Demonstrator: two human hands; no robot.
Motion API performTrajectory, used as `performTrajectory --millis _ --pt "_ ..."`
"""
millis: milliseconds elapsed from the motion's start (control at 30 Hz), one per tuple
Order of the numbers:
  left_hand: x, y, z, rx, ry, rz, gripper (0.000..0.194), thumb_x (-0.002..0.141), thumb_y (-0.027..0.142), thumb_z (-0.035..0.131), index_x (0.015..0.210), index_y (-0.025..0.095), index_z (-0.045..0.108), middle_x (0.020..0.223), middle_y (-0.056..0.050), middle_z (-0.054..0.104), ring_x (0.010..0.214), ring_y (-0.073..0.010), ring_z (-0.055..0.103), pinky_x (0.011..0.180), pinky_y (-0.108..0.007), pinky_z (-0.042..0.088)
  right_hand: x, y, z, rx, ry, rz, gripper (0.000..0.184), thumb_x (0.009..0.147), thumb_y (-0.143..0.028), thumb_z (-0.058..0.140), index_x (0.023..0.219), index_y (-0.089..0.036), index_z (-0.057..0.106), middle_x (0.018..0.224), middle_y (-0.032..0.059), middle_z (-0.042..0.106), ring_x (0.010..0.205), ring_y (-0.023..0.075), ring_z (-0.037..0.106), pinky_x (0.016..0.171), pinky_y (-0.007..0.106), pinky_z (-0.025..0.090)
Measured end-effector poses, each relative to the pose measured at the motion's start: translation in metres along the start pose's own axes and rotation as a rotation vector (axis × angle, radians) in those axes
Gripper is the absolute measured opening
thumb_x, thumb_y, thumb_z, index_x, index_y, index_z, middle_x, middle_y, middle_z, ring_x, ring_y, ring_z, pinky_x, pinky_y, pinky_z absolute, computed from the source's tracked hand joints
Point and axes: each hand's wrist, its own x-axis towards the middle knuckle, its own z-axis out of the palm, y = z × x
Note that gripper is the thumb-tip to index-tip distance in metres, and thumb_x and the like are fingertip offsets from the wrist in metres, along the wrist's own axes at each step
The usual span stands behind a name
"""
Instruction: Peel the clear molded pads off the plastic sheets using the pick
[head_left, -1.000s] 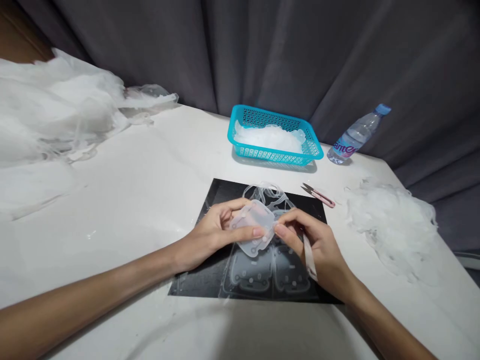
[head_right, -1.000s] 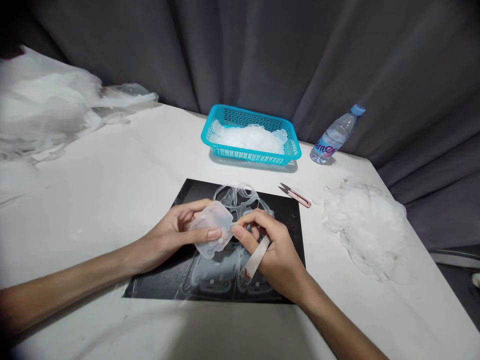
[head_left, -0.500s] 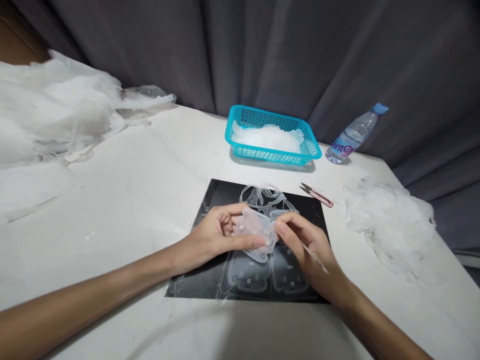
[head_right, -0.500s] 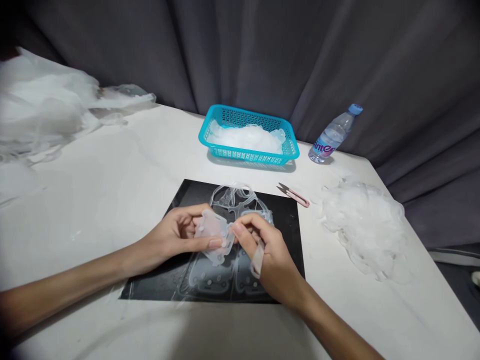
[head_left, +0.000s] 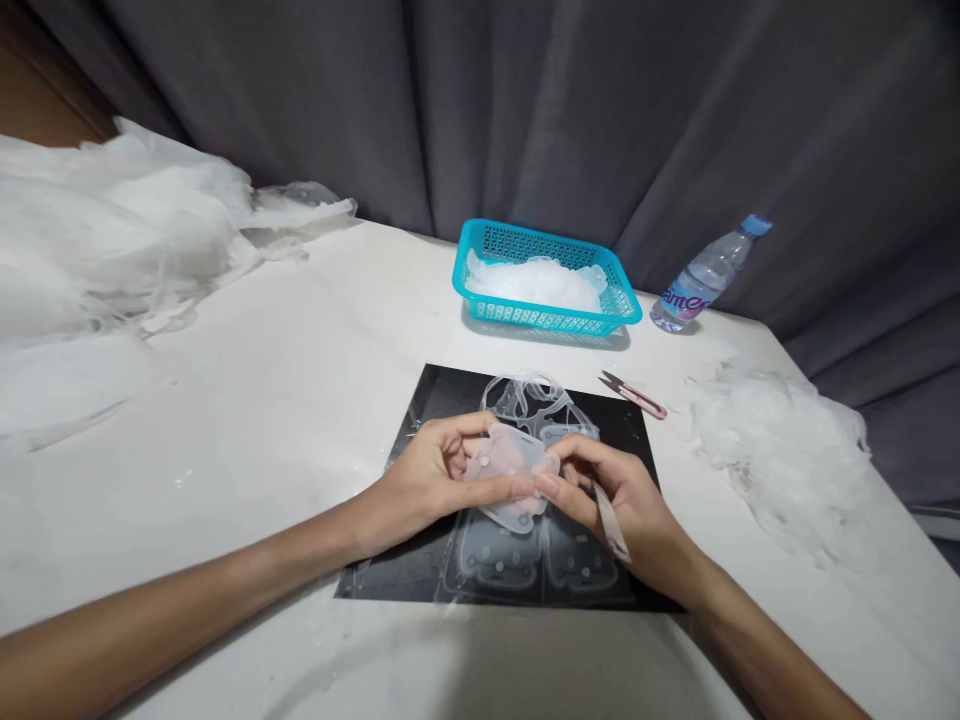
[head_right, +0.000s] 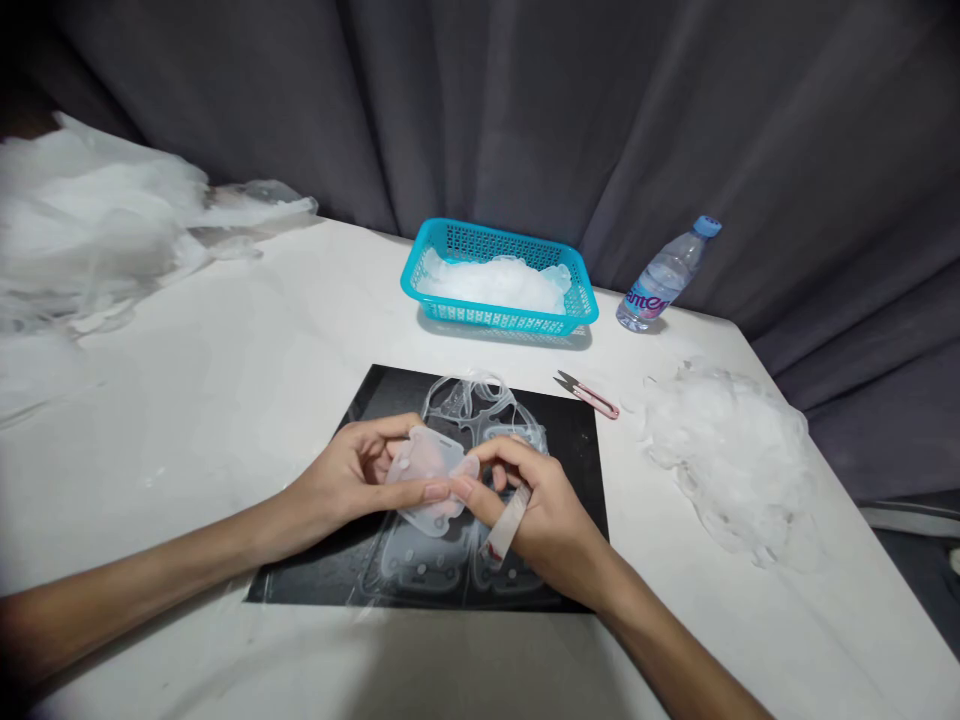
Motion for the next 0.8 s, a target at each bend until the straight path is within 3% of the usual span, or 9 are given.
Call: performTrajectory --millis 200,400,567,800 --pt "0.0017 -0.0008 -0.0001 -0.044 -0.012 -0.004 0.025 0.081 0.021 0.089 0.097 0.016 0.070 0.087 0.000 0.079 0.079 -0.0134 0.078 0.074 -0.019 0.062 0.0006 0.0013 -0.0053 -0.090 -0.007 -0.033 0.025 0.093 -0.050 0.072 0.091 -0.024 0.072 0.079 -0.0016 0.046 0.067 0.0136 0.047 0.059 0.026 0.041" --pt "0.0024 -0.0001 -0.0004 -0.052 -0.010 0.005 0.022 0.085 0.023 0.087 0.096 0.014 0.069 0.087 0.000 0.079 0.079 -0.0116 0.078 0.075 -0.018 0.062 0.0008 0.0008 -0.0044 -0.095 -0.027 -0.027 0.027 0.098 -0.050 0.064 0.094 -0.023 0.069 0.078 -0.0017 0.046 0.068 0.0142 0.042 0.059 0.027 0.034" --pt "0.0021 0.0005 0.0010 -0.056 -0.012 -0.003 0.022 0.084 0.022 0.088 0.093 0.014 0.069 0.085 0.000 0.079 0.078 -0.0117 0.078 0.074 -0.017 0.063 0.0004 -0.0002 0.0012 -0.112 0.041 -0.044 0.026 0.095 -0.045 0.067 0.085 -0.021 0.065 0.078 -0.0009 0.046 0.072 0.0150 0.044 0.061 0.027 0.034" --pt "0.0036 0.0010 0.0015 -0.097 -0.025 0.007 0.021 0.084 0.019 0.087 0.095 0.014 0.071 0.085 0.001 0.080 0.076 -0.0107 0.079 0.072 -0.015 0.062 -0.0003 0.0009 0.0026 -0.013 0.029 -0.035 0.027 0.096 -0.045 0.065 0.088 -0.019 0.064 0.076 -0.0032 0.047 0.062 0.0107 0.047 0.059 0.026 0.036"
